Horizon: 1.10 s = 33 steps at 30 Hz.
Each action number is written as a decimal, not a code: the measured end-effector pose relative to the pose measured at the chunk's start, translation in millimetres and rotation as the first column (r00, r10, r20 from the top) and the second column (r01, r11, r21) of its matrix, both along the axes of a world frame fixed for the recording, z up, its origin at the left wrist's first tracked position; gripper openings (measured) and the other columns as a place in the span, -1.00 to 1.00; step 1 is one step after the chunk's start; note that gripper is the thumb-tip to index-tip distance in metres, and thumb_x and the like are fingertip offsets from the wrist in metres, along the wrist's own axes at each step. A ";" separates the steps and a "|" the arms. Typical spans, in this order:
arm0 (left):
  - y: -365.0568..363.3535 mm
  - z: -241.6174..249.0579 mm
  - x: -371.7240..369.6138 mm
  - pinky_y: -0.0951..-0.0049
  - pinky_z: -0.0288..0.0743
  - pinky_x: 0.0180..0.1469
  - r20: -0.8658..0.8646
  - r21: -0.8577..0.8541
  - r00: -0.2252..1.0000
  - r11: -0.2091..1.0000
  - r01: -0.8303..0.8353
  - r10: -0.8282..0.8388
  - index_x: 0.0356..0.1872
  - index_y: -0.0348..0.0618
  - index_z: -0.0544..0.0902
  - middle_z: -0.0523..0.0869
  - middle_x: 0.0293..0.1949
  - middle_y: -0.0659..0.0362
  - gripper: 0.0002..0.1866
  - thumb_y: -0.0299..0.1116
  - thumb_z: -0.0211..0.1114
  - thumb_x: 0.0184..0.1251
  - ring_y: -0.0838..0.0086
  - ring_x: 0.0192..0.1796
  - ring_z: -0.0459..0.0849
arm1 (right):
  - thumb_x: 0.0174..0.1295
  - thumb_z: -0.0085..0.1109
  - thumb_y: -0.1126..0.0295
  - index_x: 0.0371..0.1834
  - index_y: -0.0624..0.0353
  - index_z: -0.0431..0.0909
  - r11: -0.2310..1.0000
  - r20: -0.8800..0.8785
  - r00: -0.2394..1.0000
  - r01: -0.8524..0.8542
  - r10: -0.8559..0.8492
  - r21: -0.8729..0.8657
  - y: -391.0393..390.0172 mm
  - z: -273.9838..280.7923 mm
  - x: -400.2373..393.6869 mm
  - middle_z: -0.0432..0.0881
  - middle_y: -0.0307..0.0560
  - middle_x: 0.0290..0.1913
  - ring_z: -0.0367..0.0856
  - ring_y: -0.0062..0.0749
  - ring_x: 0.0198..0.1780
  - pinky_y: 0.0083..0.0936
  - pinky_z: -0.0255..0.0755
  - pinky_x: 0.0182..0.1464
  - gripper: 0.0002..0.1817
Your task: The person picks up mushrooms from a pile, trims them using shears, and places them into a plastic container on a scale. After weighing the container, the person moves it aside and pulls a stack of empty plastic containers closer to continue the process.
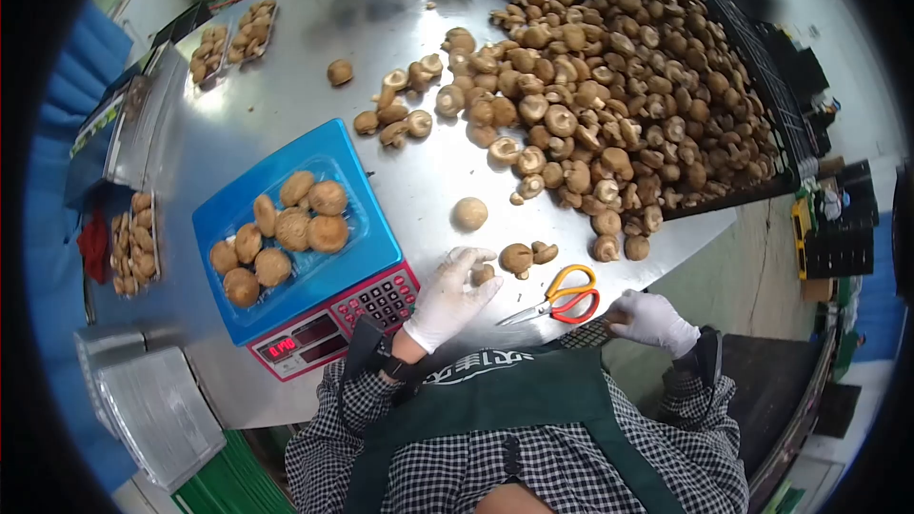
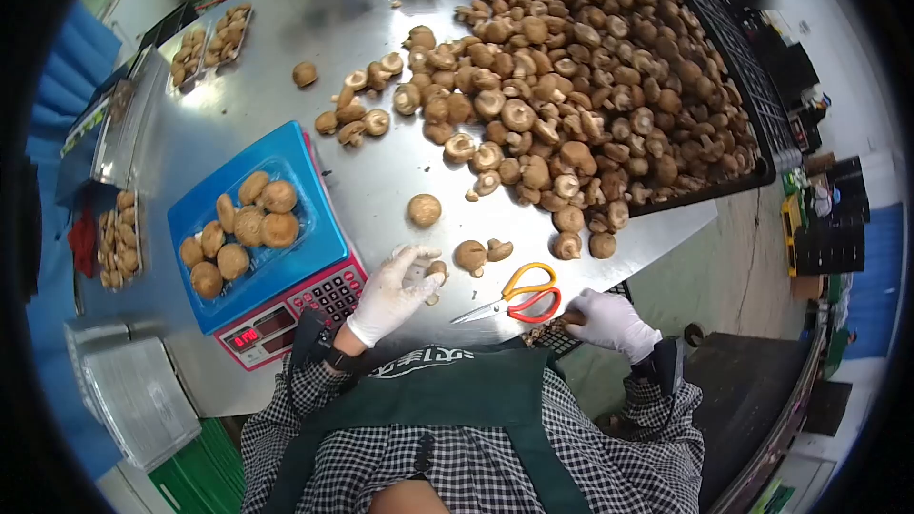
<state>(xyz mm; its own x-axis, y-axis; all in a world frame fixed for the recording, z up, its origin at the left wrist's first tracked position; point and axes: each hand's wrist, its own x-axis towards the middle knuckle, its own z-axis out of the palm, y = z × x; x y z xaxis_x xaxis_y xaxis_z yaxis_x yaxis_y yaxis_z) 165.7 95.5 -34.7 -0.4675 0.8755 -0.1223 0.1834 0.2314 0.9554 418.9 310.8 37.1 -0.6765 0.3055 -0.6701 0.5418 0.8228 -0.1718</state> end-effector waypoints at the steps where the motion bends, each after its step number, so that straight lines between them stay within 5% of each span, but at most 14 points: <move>1: 12.6 -7.5 0.8 0.39 0.53 0.01 -0.004 0.003 1.000 1.000 0.019 -0.019 0.02 -0.18 0.55 0.60 -0.07 0.06 -0.66 -0.34 0.33 0.24 0.33 -0.04 0.66 | 0.12 0.22 0.06 -0.07 0.08 0.61 1.000 -0.004 1.000 0.019 -0.019 0.003 5.2 -3.5 14.3 0.63 0.04 -0.15 0.64 -0.05 -0.13 -0.23 0.53 -0.04 -0.59; 3: 40.7 -15.7 0.6 0.34 0.52 0.03 -0.204 0.084 0.979 0.996 -0.002 0.020 0.02 -0.15 0.56 0.60 -0.08 0.03 -0.65 -0.34 0.33 0.22 0.27 -0.04 0.66 | 0.08 0.25 0.04 -0.06 0.11 0.61 0.981 0.205 0.979 -0.023 -0.017 0.191 11.2 -5.0 30.7 0.64 0.05 -0.19 0.64 -0.05 -0.13 -0.22 0.52 -0.05 -0.55; 7: 105.3 -18.3 -4.1 0.25 0.51 0.04 -0.392 0.093 0.919 0.996 -0.006 0.042 0.03 -0.11 0.56 0.60 -0.04 0.00 -0.62 -0.28 0.34 0.19 0.15 -0.01 0.63 | 0.10 0.27 0.07 -0.06 0.14 0.59 0.972 -0.260 0.960 0.149 -0.100 0.179 21.2 -21.7 25.9 0.65 0.02 -0.21 0.65 -0.08 -0.15 -0.21 0.50 -0.07 -0.56; 11: 156.0 -23.1 1.6 0.24 0.50 0.05 -0.482 0.120 0.876 0.992 0.035 0.027 0.07 -0.10 0.55 0.60 -0.01 -0.02 -0.54 -0.21 0.37 0.14 0.13 0.01 0.62 | 0.14 0.27 0.12 -0.07 0.11 0.58 0.981 -0.430 0.903 0.101 -0.021 0.165 31.8 -38.5 14.3 0.64 -0.04 -0.23 0.63 -0.11 -0.17 -0.23 0.49 -0.08 -0.62; 14: 186.0 -15.0 10.3 0.23 0.49 0.07 -0.644 -0.012 0.763 0.998 0.066 -0.059 0.23 -0.12 0.46 0.58 0.05 -0.02 -0.32 -0.13 0.43 0.06 0.11 0.05 0.60 | 0.15 0.26 0.12 -0.06 0.08 0.57 0.988 -0.479 0.878 0.084 -0.010 0.133 40.3 -46.9 13.9 0.64 -0.09 -0.26 0.63 -0.13 -0.18 -0.24 0.49 -0.10 -0.63; 17: 207.9 -26.1 11.0 0.24 0.47 0.10 -0.728 -0.064 0.678 0.994 0.085 -0.105 0.24 -0.13 0.44 0.57 0.07 -0.02 -0.31 -0.14 0.43 0.06 0.12 0.08 0.59 | 0.17 0.24 0.10 -0.06 0.07 0.57 0.991 -0.503 0.864 0.078 -0.014 0.105 48.7 -52.7 17.2 0.63 -0.11 -0.29 0.63 -0.16 -0.19 -0.24 0.50 -0.13 -0.63; 21: 208.7 -33.5 4.8 0.23 0.43 0.12 -0.674 0.010 0.739 0.999 0.043 -0.025 0.23 -0.21 0.44 0.58 0.02 -0.02 -0.31 -0.16 0.41 0.05 0.11 0.06 0.57 | 0.20 0.22 0.10 -0.04 0.05 0.57 0.993 -0.493 0.868 0.101 -0.058 0.062 62.1 -57.3 18.0 0.63 -0.08 -0.29 0.63 -0.15 -0.19 -0.25 0.50 -0.15 -0.64; 24: 196.3 -29.2 3.0 0.23 0.43 0.13 -0.658 0.015 0.752 0.998 0.060 -0.035 0.21 -0.19 0.47 0.59 0.01 -0.02 -0.34 -0.19 0.42 0.04 0.10 0.07 0.56 | 0.19 0.25 0.15 -0.01 0.03 0.56 0.980 -0.674 0.719 0.193 -0.171 -0.042 73.2 -45.3 -5.7 0.62 -0.03 -0.19 0.62 -0.10 -0.13 -0.25 0.50 -0.07 -0.65; 27: 182.6 -26.6 8.3 0.18 0.40 0.20 -0.675 -0.059 0.730 0.995 0.086 -0.103 0.22 -0.17 0.45 0.58 0.03 -0.04 -0.32 -0.22 0.44 0.01 0.06 0.09 0.54 | 0.16 0.28 0.15 0.04 0.04 0.53 0.965 -0.794 0.601 0.249 -0.088 0.082 95.4 -47.2 -46.4 0.59 0.00 -0.06 0.59 -0.10 -0.05 -0.27 0.49 -0.02 -0.59; 29: 176.4 -31.5 10.8 0.16 0.36 0.23 -0.753 -0.134 0.630 0.982 0.133 -0.188 0.22 -0.17 0.46 0.57 0.05 -0.03 -0.31 -0.21 0.45 0.00 0.08 0.13 0.52 | 0.13 0.31 0.15 0.12 0.05 0.49 0.881 -0.851 0.521 0.433 -0.072 0.190 107.2 -39.7 -76.8 0.55 0.01 0.04 0.57 -0.11 0.01 -0.28 0.49 0.01 -0.51; 33: 164.7 -25.5 10.8 0.15 0.32 0.26 -0.725 -0.076 0.675 0.990 0.119 -0.137 0.19 -0.20 0.48 0.56 0.09 -0.02 -0.32 -0.18 0.45 0.00 0.09 0.18 0.49 | 0.09 0.35 0.15 0.16 0.12 0.48 0.842 -0.712 0.688 0.461 -0.140 0.279 126.8 -53.2 -103.7 0.56 0.00 0.05 0.57 -0.10 0.03 -0.29 0.49 0.05 -0.43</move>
